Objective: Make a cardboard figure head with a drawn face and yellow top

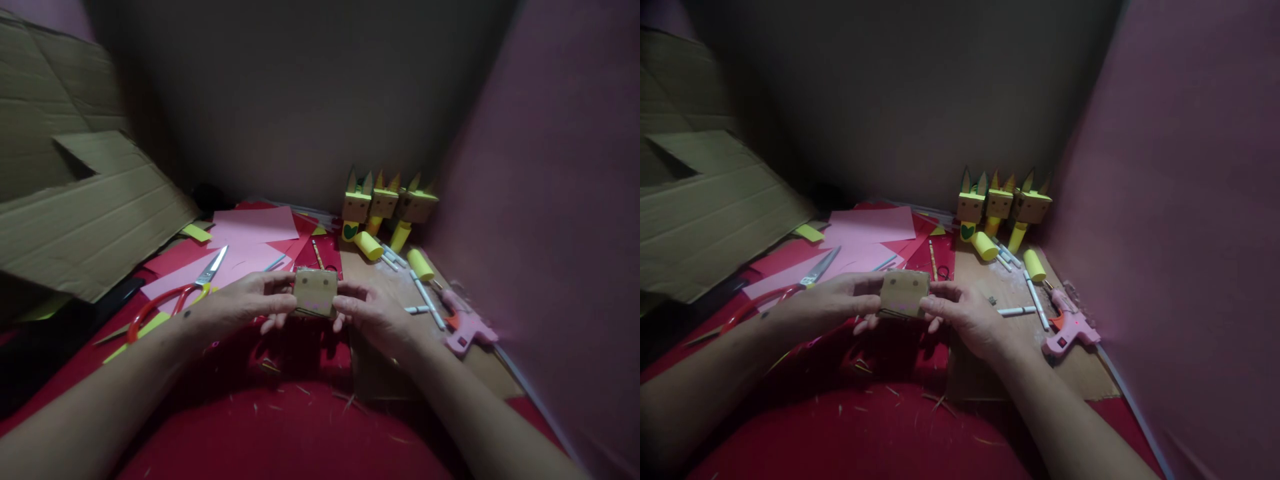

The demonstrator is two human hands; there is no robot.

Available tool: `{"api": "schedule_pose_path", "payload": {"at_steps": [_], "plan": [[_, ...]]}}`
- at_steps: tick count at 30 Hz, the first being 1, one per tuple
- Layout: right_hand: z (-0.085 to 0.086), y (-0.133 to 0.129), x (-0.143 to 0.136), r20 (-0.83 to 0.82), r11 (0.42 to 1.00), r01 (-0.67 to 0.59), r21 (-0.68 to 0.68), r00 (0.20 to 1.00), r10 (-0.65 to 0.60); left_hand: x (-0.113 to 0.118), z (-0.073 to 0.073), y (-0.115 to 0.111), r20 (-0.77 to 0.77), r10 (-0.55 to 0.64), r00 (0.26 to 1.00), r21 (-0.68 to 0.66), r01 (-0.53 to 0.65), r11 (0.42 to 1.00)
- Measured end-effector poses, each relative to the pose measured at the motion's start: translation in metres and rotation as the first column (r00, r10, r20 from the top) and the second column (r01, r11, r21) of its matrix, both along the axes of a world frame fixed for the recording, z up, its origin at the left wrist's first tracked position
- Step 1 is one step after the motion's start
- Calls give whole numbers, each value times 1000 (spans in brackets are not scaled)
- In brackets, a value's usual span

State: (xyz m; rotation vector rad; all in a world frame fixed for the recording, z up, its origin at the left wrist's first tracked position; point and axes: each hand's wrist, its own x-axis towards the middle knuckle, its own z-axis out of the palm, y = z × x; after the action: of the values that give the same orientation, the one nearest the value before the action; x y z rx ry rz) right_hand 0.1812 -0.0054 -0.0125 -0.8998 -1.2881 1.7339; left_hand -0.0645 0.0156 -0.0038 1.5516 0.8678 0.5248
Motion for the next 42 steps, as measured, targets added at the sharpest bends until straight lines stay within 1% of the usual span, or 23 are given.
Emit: {"api": "schedule_pose_path", "payload": {"at_steps": [3,8,14,21,28,36,42], "plan": [[-2,1,-1,-19,1000,-5,-6,1000,5,2,1,-1,-2,1,1000,-4,-1,1000],[-4,1,-3,-92,995,28,-91,995,-36,2,0,-1,37,-7,999,2,7,1000],[-2,1,-3,-136,993,16,-116,990,-32,1,0,-1,72,-64,995,-11,65,998],[-3,1,-3,-121,993,22,-118,992,-36,6,4,-3,89,-33,995,-26,36,999],[-4,1,-3,-102,997,10,-83,995,-19,7,5,-4,86,-48,995,-13,49,999],[0,-1,-2,-100,998,20,-63,995,-27,7,10,-6,112,-55,992,-6,56,998],[-3,0,-2,-99,999,7,-43,995,-11,6,8,-6,91,-63,994,16,62,998]]}}
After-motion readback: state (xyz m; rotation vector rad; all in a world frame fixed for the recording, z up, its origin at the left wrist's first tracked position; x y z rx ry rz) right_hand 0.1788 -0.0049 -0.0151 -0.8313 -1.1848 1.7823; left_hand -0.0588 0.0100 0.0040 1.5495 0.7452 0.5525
